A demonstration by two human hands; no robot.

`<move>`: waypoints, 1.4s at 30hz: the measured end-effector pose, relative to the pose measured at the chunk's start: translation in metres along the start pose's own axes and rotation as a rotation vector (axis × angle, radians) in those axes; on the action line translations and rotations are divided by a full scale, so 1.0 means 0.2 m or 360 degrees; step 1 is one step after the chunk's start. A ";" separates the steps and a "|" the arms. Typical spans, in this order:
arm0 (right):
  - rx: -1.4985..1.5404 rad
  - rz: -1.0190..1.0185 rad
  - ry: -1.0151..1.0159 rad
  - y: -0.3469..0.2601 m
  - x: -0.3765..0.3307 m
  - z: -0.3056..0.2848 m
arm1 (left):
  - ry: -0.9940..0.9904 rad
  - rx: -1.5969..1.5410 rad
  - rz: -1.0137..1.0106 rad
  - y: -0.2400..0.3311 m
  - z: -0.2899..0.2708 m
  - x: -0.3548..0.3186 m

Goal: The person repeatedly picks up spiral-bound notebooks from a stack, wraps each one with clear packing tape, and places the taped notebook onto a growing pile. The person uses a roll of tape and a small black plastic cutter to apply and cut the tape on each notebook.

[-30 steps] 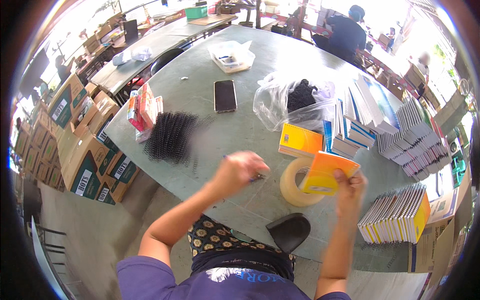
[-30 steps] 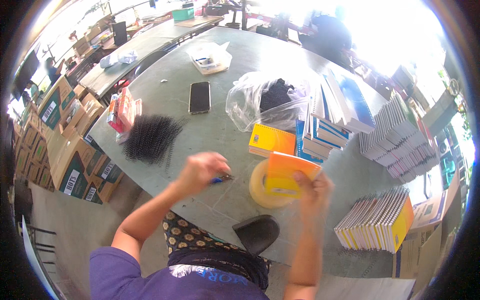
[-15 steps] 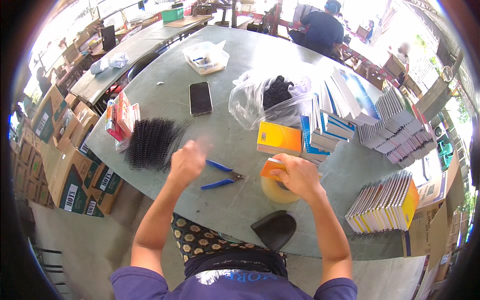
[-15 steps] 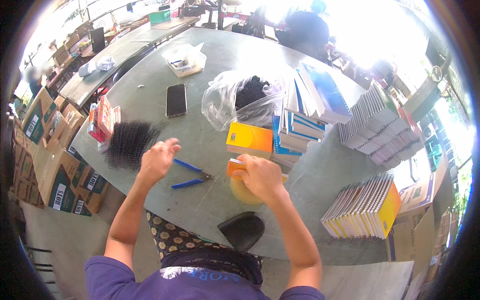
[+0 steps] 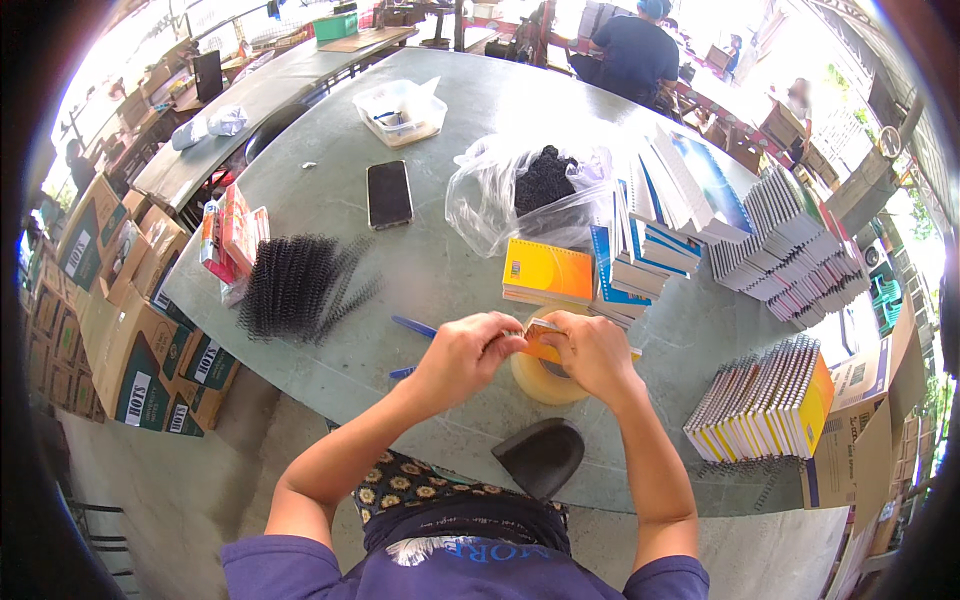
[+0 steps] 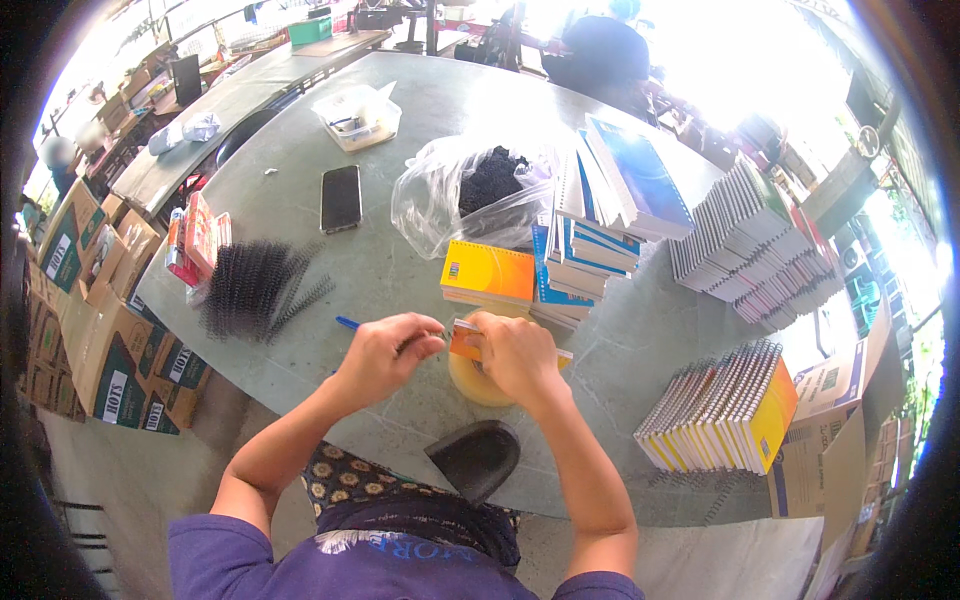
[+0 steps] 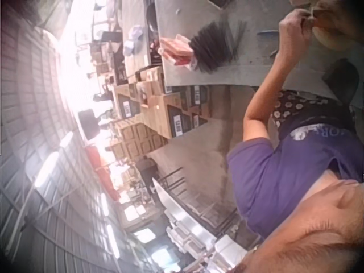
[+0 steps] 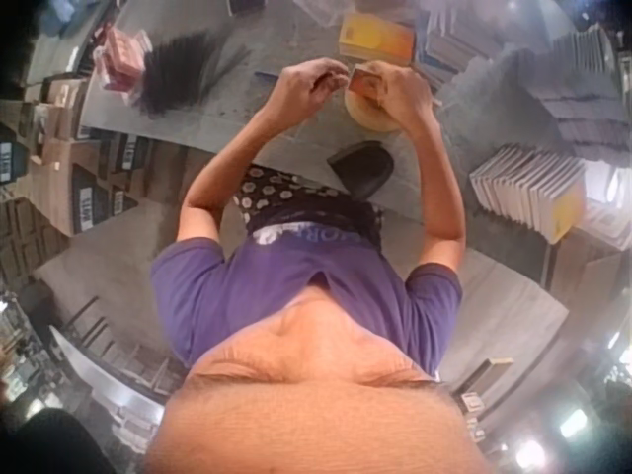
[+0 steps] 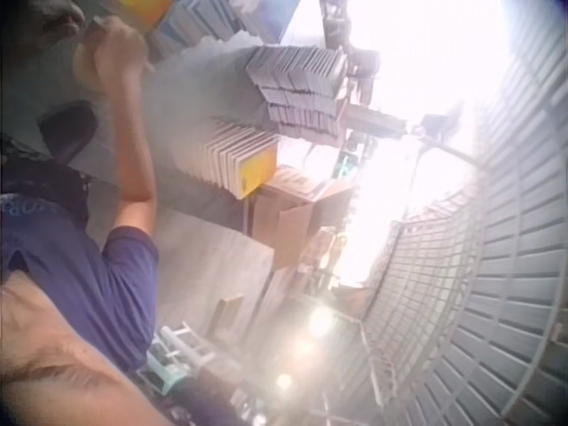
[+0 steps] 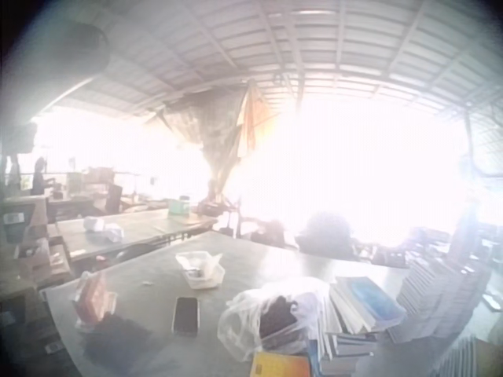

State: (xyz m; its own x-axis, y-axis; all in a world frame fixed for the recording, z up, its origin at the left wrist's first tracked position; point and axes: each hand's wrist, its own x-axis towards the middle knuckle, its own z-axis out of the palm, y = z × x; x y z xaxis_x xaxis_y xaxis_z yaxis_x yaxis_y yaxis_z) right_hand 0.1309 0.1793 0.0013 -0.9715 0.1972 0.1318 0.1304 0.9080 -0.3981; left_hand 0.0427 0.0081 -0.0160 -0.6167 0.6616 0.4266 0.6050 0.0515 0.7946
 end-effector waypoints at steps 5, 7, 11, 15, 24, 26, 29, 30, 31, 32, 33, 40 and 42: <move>0.0090 0.0049 -0.0042 -0.02 0.00 -0.02 | -0.0031 0.0192 -0.0032 -0.02 0.04 -0.01; 0.0127 0.0078 -0.0048 -0.04 -0.02 -0.03 | -0.0038 0.0183 -0.0154 -0.01 0.05 -0.01; 0.0150 0.0088 -0.0022 -0.03 -0.03 -0.03 | 0.0148 0.0238 -0.0029 -0.01 0.05 0.00; 0.0162 0.0161 -0.0048 -0.03 -0.01 -0.02 | 0.0196 0.0389 0.0284 -0.03 0.06 -0.01; 0.0141 0.0025 -0.0033 -0.04 -0.03 -0.03 | -0.0041 0.0097 -0.0200 -0.01 0.05 0.02; 0.0104 -0.0014 0.0002 -0.03 -0.02 -0.01 | 0.0193 0.0326 0.0275 -0.05 0.09 0.04; 0.0092 -0.0048 0.0026 -0.02 -0.02 -0.02 | -0.0057 0.0305 0.0007 -0.03 0.03 0.08; 0.0098 -0.0053 0.0034 -0.02 -0.03 -0.02 | -0.0243 0.0237 -0.0242 -0.03 -0.02 0.10; 0.0137 -0.0114 0.0093 -0.03 -0.03 -0.02 | -0.0631 0.0255 -0.0433 -0.10 -0.08 0.12; 0.0177 -0.0176 0.0151 -0.03 -0.03 -0.01 | -0.0447 0.0276 -0.0220 -0.10 -0.07 0.11; 0.0224 -0.0232 0.0209 -0.04 -0.04 0.00 | -0.0269 0.0298 -0.0010 -0.06 -0.06 0.09; 0.0528 -0.0153 0.0355 -0.04 -0.03 0.04 | -0.0477 0.0373 -0.0188 0.01 -0.14 0.11; 0.0580 -0.0233 0.0361 -0.03 -0.01 0.05 | -0.0337 0.0355 -0.0061 0.01 -0.12 0.11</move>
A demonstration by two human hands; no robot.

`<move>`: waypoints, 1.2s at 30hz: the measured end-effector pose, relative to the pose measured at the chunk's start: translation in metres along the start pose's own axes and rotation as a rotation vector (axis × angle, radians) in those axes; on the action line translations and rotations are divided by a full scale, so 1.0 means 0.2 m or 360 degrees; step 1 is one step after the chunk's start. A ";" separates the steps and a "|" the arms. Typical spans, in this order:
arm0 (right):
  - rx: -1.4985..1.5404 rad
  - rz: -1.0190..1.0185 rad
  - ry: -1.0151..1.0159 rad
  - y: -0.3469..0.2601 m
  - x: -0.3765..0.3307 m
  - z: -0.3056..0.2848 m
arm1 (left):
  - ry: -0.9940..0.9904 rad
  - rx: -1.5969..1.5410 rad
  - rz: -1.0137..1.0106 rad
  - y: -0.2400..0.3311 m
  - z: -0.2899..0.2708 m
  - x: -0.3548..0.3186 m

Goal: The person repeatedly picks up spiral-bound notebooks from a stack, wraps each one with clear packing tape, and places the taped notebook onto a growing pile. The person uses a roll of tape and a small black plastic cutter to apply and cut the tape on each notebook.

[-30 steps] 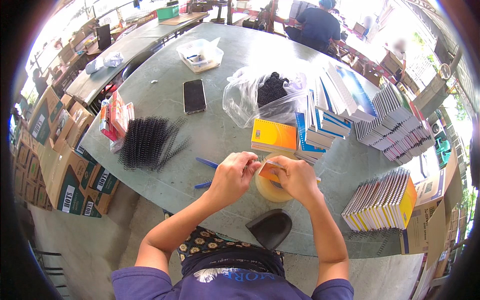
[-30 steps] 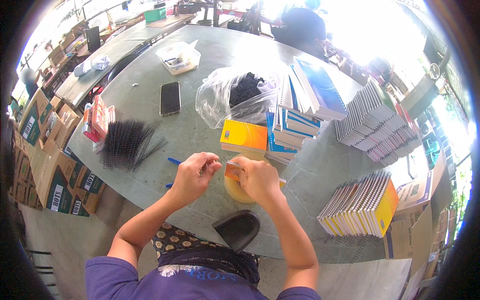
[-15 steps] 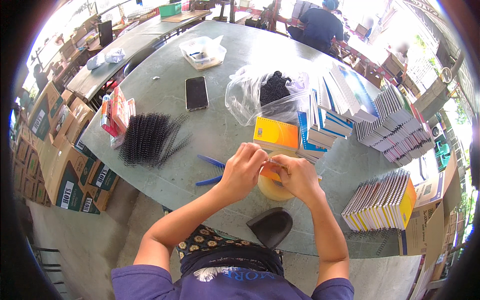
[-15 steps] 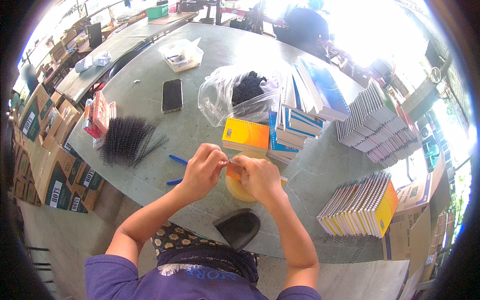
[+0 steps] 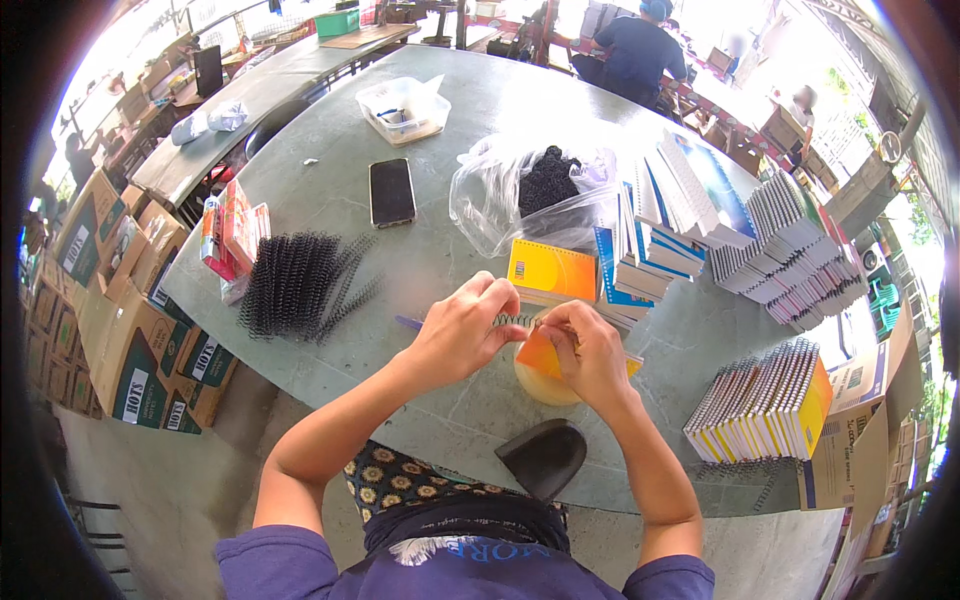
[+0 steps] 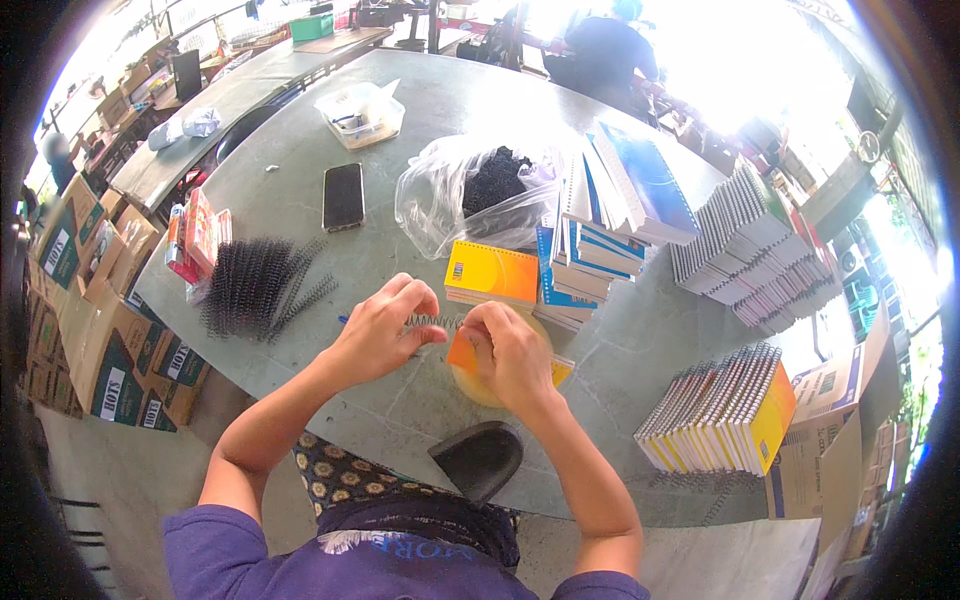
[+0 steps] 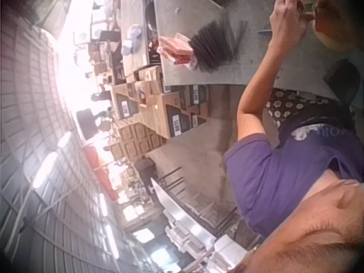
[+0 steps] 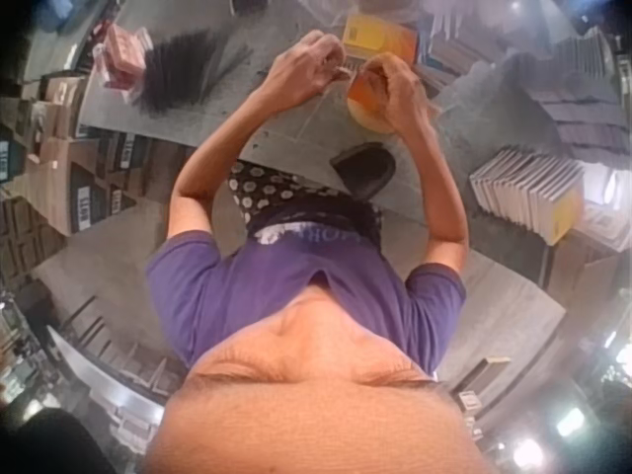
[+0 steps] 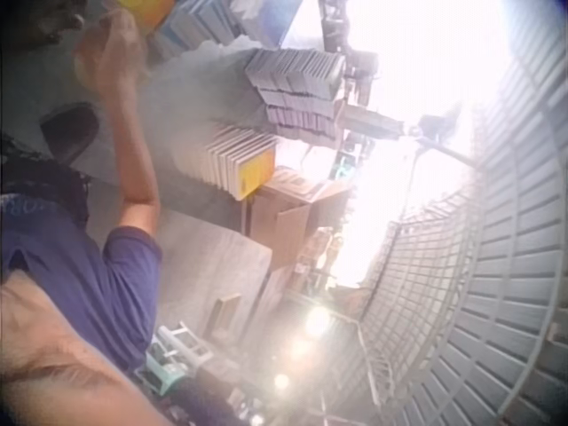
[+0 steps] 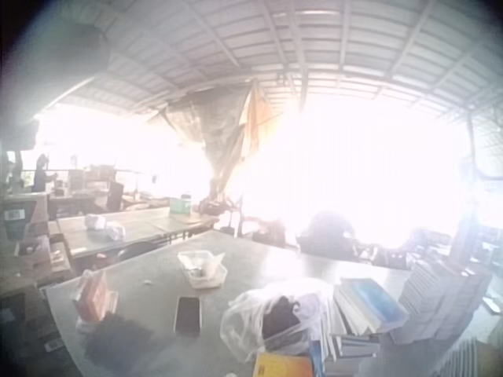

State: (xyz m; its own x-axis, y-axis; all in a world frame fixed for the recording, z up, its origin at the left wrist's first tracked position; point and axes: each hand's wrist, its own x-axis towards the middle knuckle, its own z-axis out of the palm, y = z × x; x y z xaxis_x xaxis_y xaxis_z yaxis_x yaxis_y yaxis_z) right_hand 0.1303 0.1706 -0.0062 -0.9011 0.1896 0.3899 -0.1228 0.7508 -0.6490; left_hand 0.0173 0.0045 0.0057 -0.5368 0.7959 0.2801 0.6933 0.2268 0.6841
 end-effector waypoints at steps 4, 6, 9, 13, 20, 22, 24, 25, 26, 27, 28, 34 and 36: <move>-0.0089 -0.0001 0.0072 -0.01 0.02 -0.01 | 0.0344 0.0390 0.0356 -0.01 0.04 0.03; -0.0089 0.0037 -0.0099 0.00 0.02 -0.03 | 0.0513 0.0728 0.0646 0.03 0.12 0.01; -0.0308 0.0144 -0.0031 -0.05 0.01 -0.09 | -0.0098 0.0531 0.0399 0.15 0.43 -0.24; 0.0075 0.0550 -0.0244 0.08 -0.10 -0.28 | -0.0182 -0.0052 0.0400 0.08 0.54 -0.35; 0.1283 0.0450 0.0338 0.28 -0.29 -0.07 | 0.0043 0.0535 0.0371 0.02 0.20 -0.09; 0.1208 0.0427 0.0379 0.28 -0.29 -0.10 | 0.0079 0.0304 0.0457 0.11 0.18 -0.10; 0.1213 0.0414 0.0361 0.28 -0.31 -0.11 | 0.0817 0.0177 0.0511 0.19 0.06 0.01; 0.1206 0.0460 0.0365 0.29 -0.32 -0.10 | 0.0983 0.0210 0.0423 0.19 0.05 0.03; 0.1199 0.0506 0.0370 0.30 -0.34 -0.08 | 0.0602 0.0290 0.0476 0.16 0.08 0.02; 0.1183 0.0542 0.0340 0.31 -0.34 -0.07 | 0.0249 0.0362 0.0503 0.11 0.15 -0.02; 0.1194 0.0546 0.0317 0.30 -0.33 -0.08 | -0.0112 0.0434 0.0548 0.11 0.19 -0.03; 0.1169 0.0470 0.0258 0.28 -0.34 -0.08 | 0.0711 0.0360 0.0567 0.19 0.13 0.06; 0.1292 0.0544 0.0317 0.28 -0.33 -0.07 | 0.0202 0.0406 0.0547 0.20 0.20 0.03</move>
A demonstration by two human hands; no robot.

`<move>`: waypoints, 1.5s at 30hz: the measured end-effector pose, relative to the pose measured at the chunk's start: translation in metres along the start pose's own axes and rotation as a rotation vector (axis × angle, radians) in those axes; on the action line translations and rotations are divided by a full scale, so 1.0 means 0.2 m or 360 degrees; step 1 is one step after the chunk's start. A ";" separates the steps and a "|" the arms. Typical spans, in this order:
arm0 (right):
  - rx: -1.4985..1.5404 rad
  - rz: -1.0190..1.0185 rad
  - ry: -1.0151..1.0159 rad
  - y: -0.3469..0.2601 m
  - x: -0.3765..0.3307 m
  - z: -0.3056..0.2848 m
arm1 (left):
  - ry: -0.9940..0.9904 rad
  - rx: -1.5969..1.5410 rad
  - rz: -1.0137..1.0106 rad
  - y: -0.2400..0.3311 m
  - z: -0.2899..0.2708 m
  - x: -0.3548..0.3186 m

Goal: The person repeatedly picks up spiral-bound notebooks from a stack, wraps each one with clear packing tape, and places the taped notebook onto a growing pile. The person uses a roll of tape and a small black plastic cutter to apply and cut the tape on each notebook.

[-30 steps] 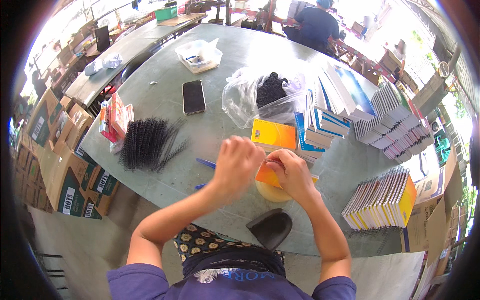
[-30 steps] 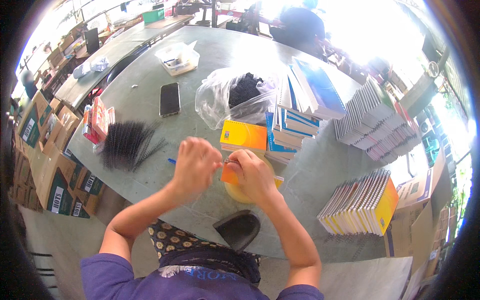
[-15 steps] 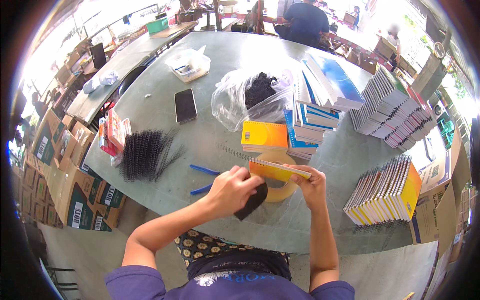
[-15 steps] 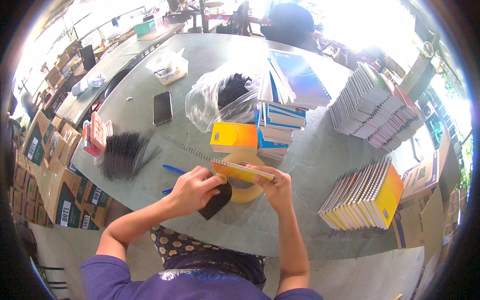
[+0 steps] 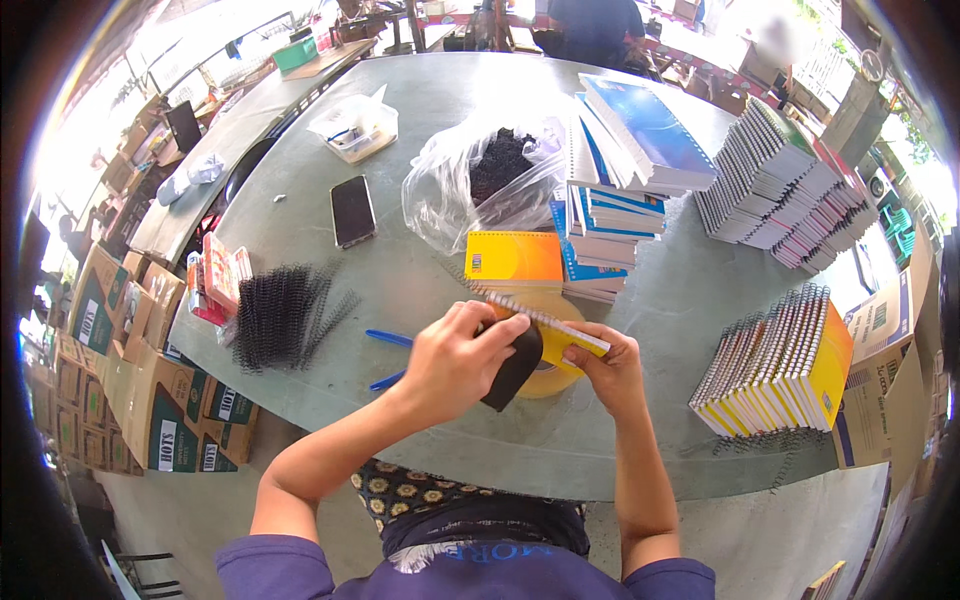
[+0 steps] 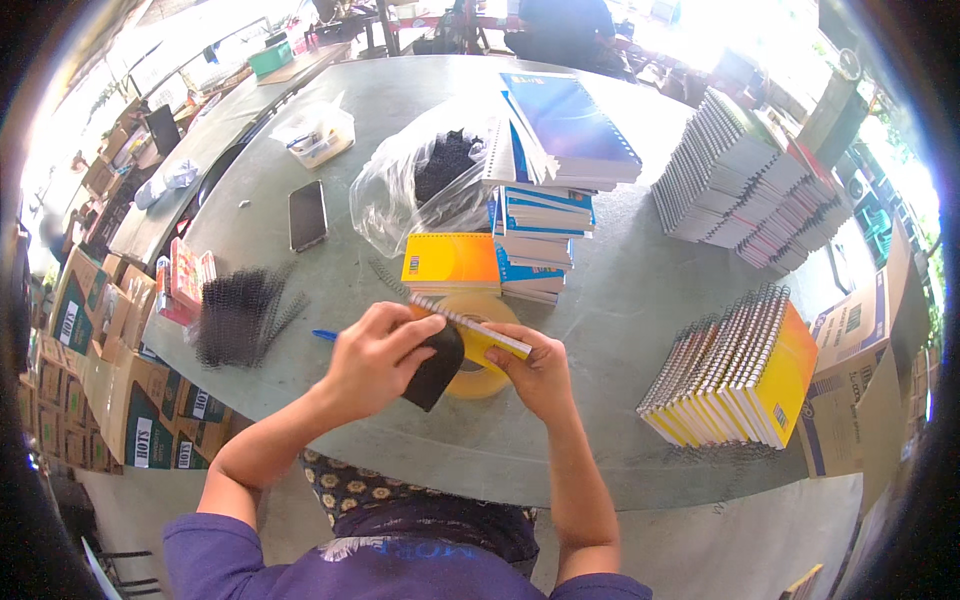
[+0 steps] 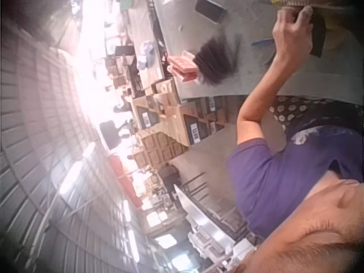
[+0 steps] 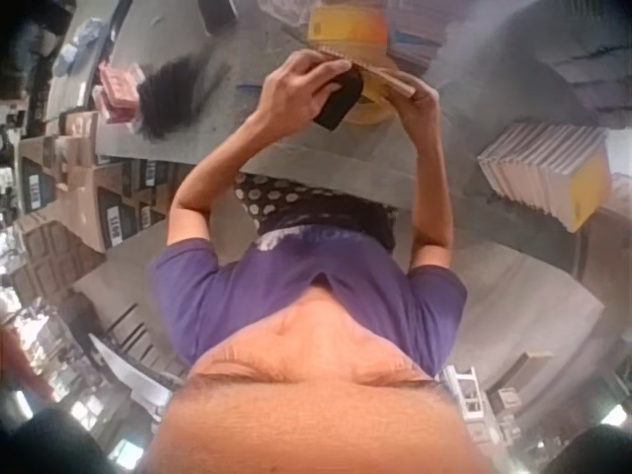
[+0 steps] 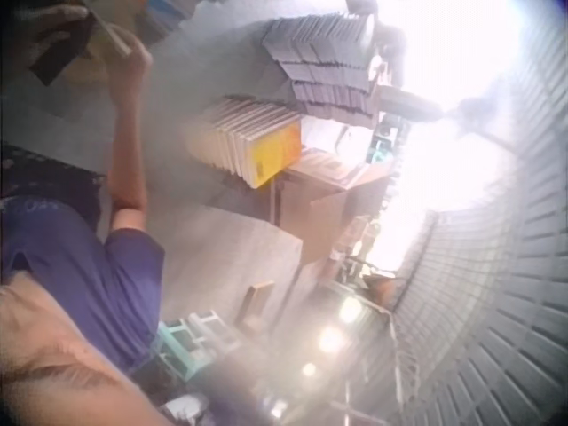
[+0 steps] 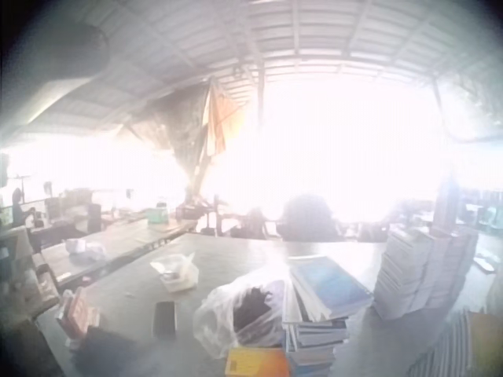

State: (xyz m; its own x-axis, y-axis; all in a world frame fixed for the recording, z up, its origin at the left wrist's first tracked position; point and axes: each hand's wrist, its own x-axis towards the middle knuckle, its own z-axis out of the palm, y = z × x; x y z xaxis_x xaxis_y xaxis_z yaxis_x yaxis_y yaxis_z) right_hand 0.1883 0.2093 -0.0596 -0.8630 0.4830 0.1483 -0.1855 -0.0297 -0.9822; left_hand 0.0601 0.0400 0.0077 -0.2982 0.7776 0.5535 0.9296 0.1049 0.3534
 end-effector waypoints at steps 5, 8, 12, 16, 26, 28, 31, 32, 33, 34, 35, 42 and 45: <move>-0.0039 0.0024 -0.0052 0.03 -0.01 -0.01 | 0.0240 -0.0051 -0.0018 0.02 -0.03 0.07; -0.0132 0.0014 -0.0139 0.00 -0.01 -0.02 | -0.0016 -0.0249 0.0036 0.03 0.02 0.01; -0.0162 0.0071 -0.0168 0.03 -0.03 -0.02 | 0.0371 -0.0180 -0.0007 0.04 -0.02 0.11; -0.0141 0.0058 -0.0164 0.01 -0.04 -0.02 | 0.0118 -0.0231 0.0053 0.07 0.02 0.07; -0.0160 0.0033 -0.0270 0.05 -0.04 -0.01 | -0.0236 -0.0408 -0.0125 0.14 0.06 0.05; -0.0044 -0.0039 -0.0262 0.02 -0.03 0.00 | -0.0371 -0.0533 -0.0122 0.17 0.14 -0.16; 0.0258 -0.0256 -0.0257 0.03 -0.01 0.02 | -0.0398 -0.0301 -0.0082 0.17 0.17 -0.25; 0.0187 -0.0263 -0.0210 0.03 -0.01 0.02 | -0.0327 -0.0244 0.0015 0.16 0.17 -0.24; 0.0103 -0.0259 -0.0169 0.01 -0.02 0.02 | -0.0246 -0.0199 0.0101 0.16 0.14 -0.17; 0.0025 -0.0261 -0.0141 -0.01 -0.02 0.03 | -0.0159 -0.0141 0.0182 0.16 0.10 -0.11; -0.0015 -0.0155 -0.0105 -0.02 -0.03 0.02 | 0.0040 -0.0123 0.0272 0.17 0.10 -0.04; -0.0682 0.0027 0.0080 -0.04 -0.11 -0.03 | -0.0415 -0.0049 0.0051 0.09 0.15 0.17; -0.0678 -0.0020 0.0103 -0.04 -0.13 -0.03 | -0.0220 -0.0287 0.0209 0.13 0.23 0.17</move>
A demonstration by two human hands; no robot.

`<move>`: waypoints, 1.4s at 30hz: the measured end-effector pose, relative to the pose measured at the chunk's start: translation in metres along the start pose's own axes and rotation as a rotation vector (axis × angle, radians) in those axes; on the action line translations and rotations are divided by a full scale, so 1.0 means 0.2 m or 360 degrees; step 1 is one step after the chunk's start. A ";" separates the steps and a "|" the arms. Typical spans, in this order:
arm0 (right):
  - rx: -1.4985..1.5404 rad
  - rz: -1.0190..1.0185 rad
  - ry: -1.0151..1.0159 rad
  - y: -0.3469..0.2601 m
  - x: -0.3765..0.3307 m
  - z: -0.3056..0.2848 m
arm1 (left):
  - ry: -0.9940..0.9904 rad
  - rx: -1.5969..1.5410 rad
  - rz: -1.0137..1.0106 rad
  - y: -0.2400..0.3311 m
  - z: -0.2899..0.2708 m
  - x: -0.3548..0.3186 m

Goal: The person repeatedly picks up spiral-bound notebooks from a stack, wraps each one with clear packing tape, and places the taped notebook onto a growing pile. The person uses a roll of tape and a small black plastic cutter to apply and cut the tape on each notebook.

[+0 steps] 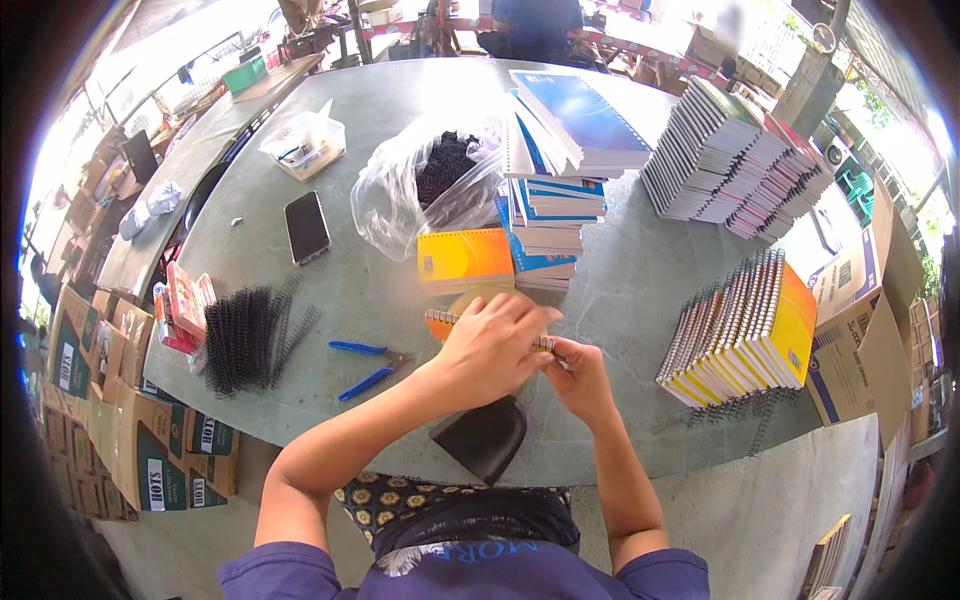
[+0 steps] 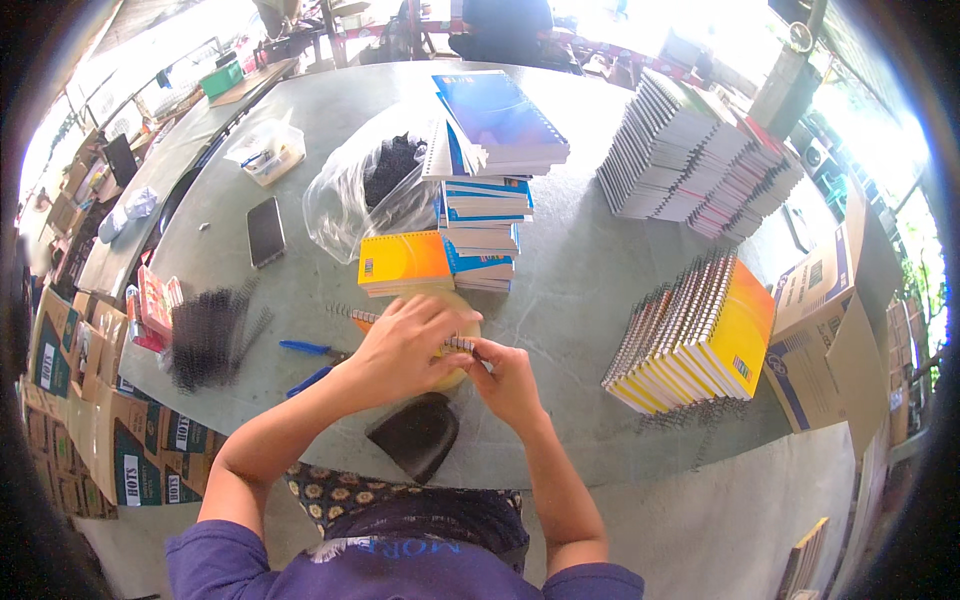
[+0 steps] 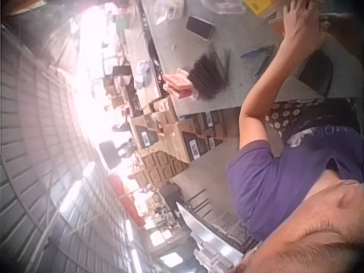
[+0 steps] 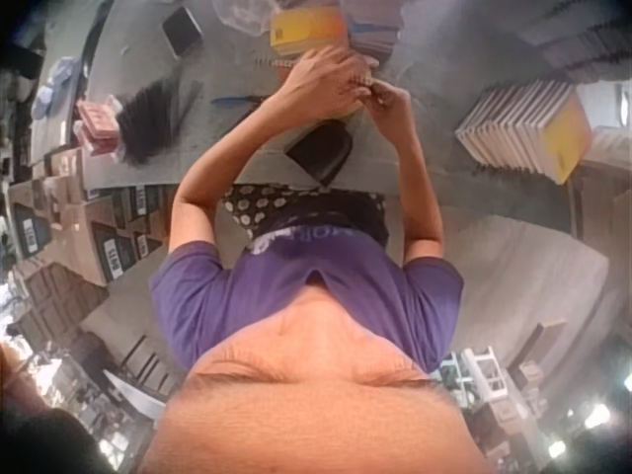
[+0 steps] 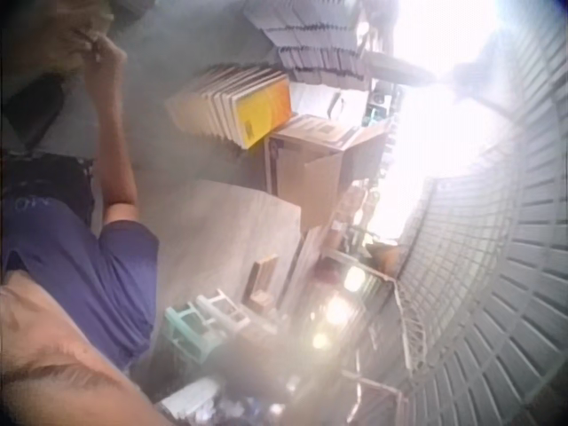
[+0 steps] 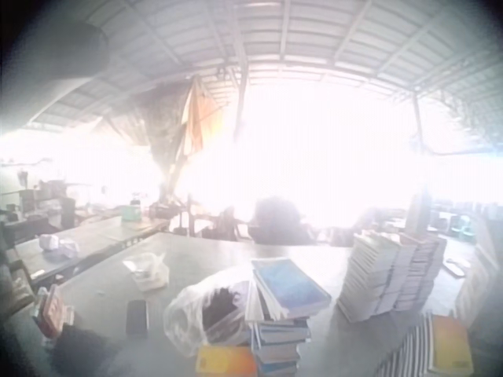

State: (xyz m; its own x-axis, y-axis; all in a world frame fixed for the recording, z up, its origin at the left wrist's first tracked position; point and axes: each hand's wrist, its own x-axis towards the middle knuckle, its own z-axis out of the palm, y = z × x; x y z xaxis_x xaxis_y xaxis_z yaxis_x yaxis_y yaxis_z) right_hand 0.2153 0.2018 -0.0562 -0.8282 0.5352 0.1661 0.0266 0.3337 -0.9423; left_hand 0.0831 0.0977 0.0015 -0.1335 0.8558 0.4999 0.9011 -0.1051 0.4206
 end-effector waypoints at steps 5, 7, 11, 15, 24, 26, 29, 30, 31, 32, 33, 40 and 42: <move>0.0025 -0.0028 0.0049 0.03 -0.02 0.02 | -0.0273 -0.0152 0.0058 -0.02 0.03 -0.02; 0.0031 0.0008 0.0060 0.01 -0.03 0.01 | -0.0294 -0.0160 0.0027 -0.01 0.03 -0.01; -0.0285 -0.0139 0.0119 -0.02 -0.07 0.04 | -0.0367 -0.0169 0.0011 0.04 0.01 0.02; 0.0274 -0.0162 0.0240 -0.04 -0.12 0.03 | 0.0011 -0.0124 0.0031 0.06 -0.13 0.01; 0.1563 -0.0313 0.0638 -0.25 -0.21 -0.25 | 0.0273 -0.1180 -0.0066 0.32 -0.20 0.27; 0.1661 -0.0159 0.0759 -0.24 -0.24 -0.27 | 0.0570 -0.1027 0.0398 0.56 -0.18 0.49; 0.1541 -0.0180 0.0602 -0.04 -0.32 -0.30 | 0.0711 -0.0501 0.1124 0.78 0.02 0.76; 0.1534 -0.0131 0.0675 -0.02 -0.34 -0.29 | 0.0453 -0.0386 0.1081 0.81 0.10 0.78; 0.1522 -0.0083 0.0757 -0.01 -0.36 -0.29 | 0.0198 -0.0278 0.1037 0.82 0.20 0.78; 0.1507 -0.0031 0.0848 0.01 -0.36 -0.30 | 0.0226 -0.0193 0.1094 0.78 0.38 0.74; 0.1508 -0.0031 0.0891 0.01 -0.37 -0.31 | 0.0243 -0.0097 0.1137 0.77 0.44 0.70; 0.1477 -0.0140 0.1022 0.03 -0.37 -0.33 | 0.0181 -0.0306 0.1004 0.72 0.46 0.68; 0.1346 -0.0134 0.0989 0.04 -0.35 -0.31 | 0.0459 -0.0281 0.1015 0.64 0.38 0.62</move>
State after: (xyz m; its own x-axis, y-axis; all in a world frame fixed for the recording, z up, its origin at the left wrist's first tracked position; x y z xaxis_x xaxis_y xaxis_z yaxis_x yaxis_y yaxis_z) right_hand 0.3090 0.2150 -0.0582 -0.3700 0.9192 0.1345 -0.6151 -0.1338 -0.7770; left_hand 0.2127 0.2291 0.0590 0.2709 0.4350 0.8587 0.7630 -0.6410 0.0840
